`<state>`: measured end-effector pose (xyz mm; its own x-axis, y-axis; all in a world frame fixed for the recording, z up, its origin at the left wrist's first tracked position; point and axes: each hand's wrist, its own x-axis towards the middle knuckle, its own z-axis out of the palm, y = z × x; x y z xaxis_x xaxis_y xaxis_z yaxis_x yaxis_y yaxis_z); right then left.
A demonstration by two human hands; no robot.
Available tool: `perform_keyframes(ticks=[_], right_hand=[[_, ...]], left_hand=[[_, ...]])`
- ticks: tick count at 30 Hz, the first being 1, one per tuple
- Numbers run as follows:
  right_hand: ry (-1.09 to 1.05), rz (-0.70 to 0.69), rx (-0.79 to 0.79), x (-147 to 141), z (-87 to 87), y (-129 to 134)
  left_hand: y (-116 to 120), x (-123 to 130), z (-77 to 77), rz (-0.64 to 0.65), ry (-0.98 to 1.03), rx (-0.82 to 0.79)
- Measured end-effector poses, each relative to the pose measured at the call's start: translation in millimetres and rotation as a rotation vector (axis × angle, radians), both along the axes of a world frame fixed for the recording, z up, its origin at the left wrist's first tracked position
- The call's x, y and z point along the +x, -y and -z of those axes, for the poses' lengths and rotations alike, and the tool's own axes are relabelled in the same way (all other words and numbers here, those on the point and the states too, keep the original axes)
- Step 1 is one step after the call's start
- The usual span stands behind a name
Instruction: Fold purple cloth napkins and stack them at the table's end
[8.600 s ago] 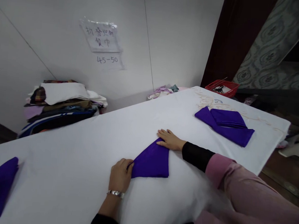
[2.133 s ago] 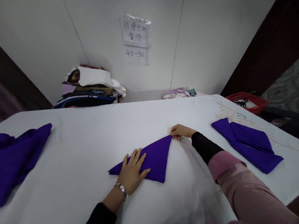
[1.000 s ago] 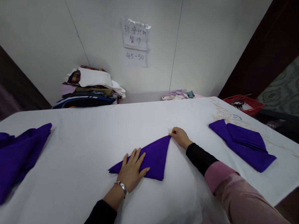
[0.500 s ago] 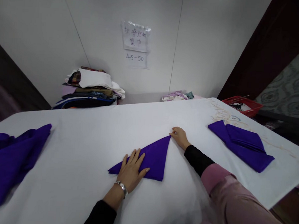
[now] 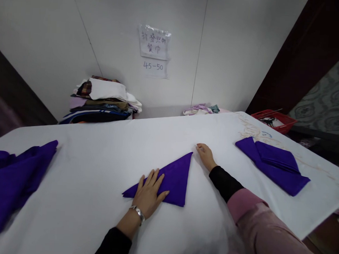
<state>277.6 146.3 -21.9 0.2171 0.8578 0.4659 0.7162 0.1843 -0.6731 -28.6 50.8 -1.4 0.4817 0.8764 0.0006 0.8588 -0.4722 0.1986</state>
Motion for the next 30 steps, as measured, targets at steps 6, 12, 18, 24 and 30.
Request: perform_keyframes(ticks=[6, 12, 18, 24, 30], right_hand=[[0.037, -0.14, 0.136, -18.6, -7.9, 30.8], [0.202, -0.14, 0.049, -24.2, -9.5, 46.6], [0.244, -0.147, -0.121, -21.1, -10.3, 34.2], [0.246, -0.253, -0.282, -21.0, -15.2, 24.9], [0.213, -0.285, -0.394, -16.4, -22.8, 19.4]], left_hand=[[1.0, 0.0, -0.1, 0.004, 0.004, 0.01], [-0.1, -0.5, 3.2, 0.01, 0.014, 0.026], [0.3, -1.3, 3.9, 0.012, 0.033, 0.035], [4.2, 1.1, -2.9, 0.001, 0.022, -0.018], [6.2, 3.3, -8.1, -0.015, 0.037, -0.059]])
